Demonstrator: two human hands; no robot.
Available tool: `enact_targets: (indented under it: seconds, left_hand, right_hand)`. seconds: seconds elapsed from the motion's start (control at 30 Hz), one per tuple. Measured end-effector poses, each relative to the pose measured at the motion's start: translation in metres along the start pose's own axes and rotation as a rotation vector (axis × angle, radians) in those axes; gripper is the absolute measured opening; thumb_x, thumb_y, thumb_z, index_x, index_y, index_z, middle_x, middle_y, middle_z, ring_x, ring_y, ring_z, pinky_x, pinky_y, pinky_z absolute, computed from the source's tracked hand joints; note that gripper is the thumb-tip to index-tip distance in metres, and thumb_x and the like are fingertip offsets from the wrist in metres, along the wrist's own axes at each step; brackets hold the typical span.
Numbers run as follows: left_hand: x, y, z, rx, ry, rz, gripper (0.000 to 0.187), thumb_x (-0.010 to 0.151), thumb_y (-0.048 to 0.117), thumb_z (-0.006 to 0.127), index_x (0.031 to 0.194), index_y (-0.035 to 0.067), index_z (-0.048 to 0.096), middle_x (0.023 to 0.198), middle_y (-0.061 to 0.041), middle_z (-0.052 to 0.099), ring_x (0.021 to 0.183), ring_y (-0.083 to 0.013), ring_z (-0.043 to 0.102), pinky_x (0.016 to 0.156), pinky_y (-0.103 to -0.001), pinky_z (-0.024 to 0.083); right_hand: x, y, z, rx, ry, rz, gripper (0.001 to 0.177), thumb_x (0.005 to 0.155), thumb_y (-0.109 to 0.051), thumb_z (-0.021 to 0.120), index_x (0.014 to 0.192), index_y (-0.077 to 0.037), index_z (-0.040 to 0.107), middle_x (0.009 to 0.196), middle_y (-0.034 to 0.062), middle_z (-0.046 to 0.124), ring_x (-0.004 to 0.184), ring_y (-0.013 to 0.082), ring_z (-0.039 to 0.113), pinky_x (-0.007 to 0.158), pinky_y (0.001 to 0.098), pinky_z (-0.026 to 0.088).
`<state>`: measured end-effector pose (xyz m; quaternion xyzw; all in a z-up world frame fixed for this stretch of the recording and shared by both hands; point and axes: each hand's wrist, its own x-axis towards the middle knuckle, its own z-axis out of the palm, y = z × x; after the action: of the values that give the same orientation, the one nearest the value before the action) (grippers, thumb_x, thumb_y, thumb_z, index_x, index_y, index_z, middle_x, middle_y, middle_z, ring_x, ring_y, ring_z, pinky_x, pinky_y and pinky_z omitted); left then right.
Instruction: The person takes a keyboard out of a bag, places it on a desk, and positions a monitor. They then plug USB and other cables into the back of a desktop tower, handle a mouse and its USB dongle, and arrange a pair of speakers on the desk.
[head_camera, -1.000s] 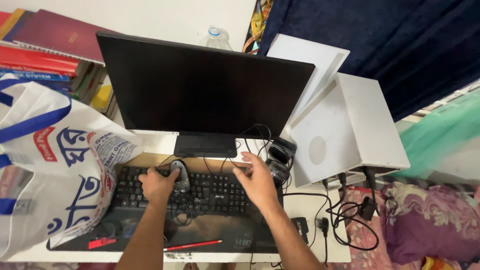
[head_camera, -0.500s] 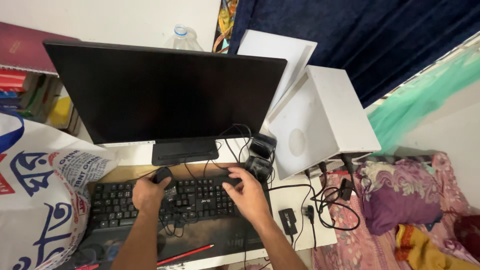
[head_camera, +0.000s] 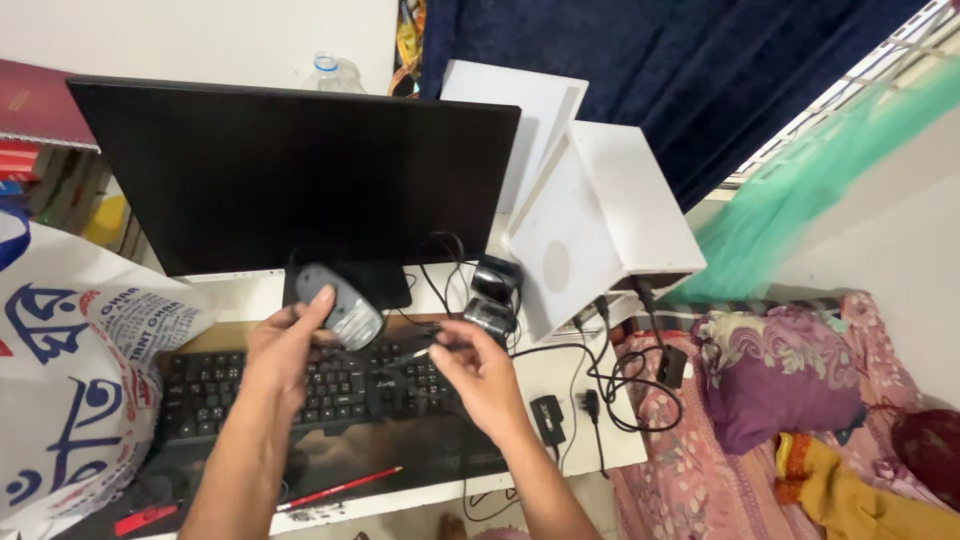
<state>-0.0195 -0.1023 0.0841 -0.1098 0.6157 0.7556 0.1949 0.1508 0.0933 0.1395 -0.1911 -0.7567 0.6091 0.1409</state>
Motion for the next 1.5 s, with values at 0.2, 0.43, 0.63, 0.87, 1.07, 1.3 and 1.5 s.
enact_targets:
  seconds: [0.2, 0.43, 0.63, 0.87, 1.07, 1.3, 1.5]
  left_hand:
    - [-0.086, 0.039, 0.084, -0.258, -0.258, 0.032, 0.017, 0.088, 0.028, 0.08, 0.083, 0.014, 0.072, 0.072, 0.008, 0.064, 0.058, -0.0037, 0.048, 0.056, -0.023, 0.037]
    - [-0.156, 0.02, 0.148, -0.142, -0.355, 0.215, 0.012, 0.089, 0.018, 0.078, 0.097, 0.009, 0.075, 0.077, 0.008, 0.063, 0.064, -0.0034, 0.046, 0.057, -0.022, 0.037]
    - [-0.208, -0.01, 0.208, -0.331, -0.241, 0.143, 0.029, 0.102, 0.033, 0.063, 0.112, 0.009, 0.075, 0.074, 0.004, 0.058, 0.06, -0.0055, 0.043, 0.054, -0.022, 0.034]
    - [-0.238, -0.037, 0.223, -0.278, -0.057, 0.128, 0.031, 0.107, 0.031, 0.051, 0.117, 0.009, 0.07, 0.084, 0.004, 0.064, 0.066, -0.0077, 0.043, 0.062, -0.024, 0.036]
    - [-0.215, -0.076, 0.175, -0.414, 0.049, -0.007, 0.024, 0.108, 0.028, 0.051, 0.122, 0.013, 0.064, 0.083, 0.005, 0.058, 0.067, -0.0096, 0.044, 0.066, -0.028, 0.04]
    - [-0.194, -0.091, 0.127, -0.261, 0.032, -0.086, 0.023, 0.107, 0.029, 0.053, 0.12, 0.013, 0.065, 0.085, 0.006, 0.057, 0.063, -0.01, 0.036, 0.056, -0.029, 0.034]
    - [-0.189, -0.059, 0.149, -0.184, 0.038, -0.089, 0.024, 0.105, 0.026, 0.057, 0.121, 0.008, 0.062, 0.094, 0.0, 0.063, 0.067, -0.0107, 0.048, 0.055, -0.029, 0.044]
  right_hand:
    - [0.0, -0.029, -0.045, 0.157, 0.004, -0.079, 0.052, 0.094, -0.023, 0.072, 0.142, -0.007, 0.059, 0.117, 0.005, 0.07, 0.101, 0.0096, 0.064, 0.092, 0.0258, 0.052]
    - [-0.018, -0.047, -0.111, 0.245, -0.351, -0.057, 0.056, 0.096, -0.018, 0.068, 0.148, -0.008, 0.051, 0.115, 0.0005, 0.067, 0.098, 0.0093, 0.063, 0.076, 0.0267, 0.055]
    - [-0.048, -0.053, -0.183, 0.304, -0.385, -0.043, 0.043, 0.102, -0.022, 0.062, 0.141, -0.005, 0.056, 0.107, 0.008, 0.07, 0.086, 0.0173, 0.071, 0.066, 0.0268, 0.055]
    - [-0.069, -0.084, -0.246, 0.623, -0.319, -0.15, 0.042, 0.103, -0.022, 0.05, 0.143, -0.012, 0.043, 0.126, 0.0138, 0.069, 0.087, 0.0242, 0.073, 0.073, 0.0371, 0.063]
    - [-0.057, -0.105, -0.289, 0.774, -0.298, -0.194, 0.031, 0.107, -0.021, 0.047, 0.135, -0.007, 0.048, 0.129, 0.0202, 0.067, 0.074, 0.0183, 0.066, 0.069, 0.0344, 0.057]
    - [-0.04, -0.142, -0.324, 0.918, -0.24, -0.242, 0.025, 0.111, -0.028, 0.045, 0.123, -0.007, 0.051, 0.123, 0.0192, 0.068, 0.054, 0.0051, 0.044, 0.044, 0.0206, 0.03]
    - [-0.038, -0.159, -0.296, 0.639, -0.295, -0.333, 0.028, 0.104, -0.02, 0.053, 0.13, -0.011, 0.049, 0.119, 0.0167, 0.072, 0.054, 0.0042, 0.048, 0.041, 0.0185, 0.034]
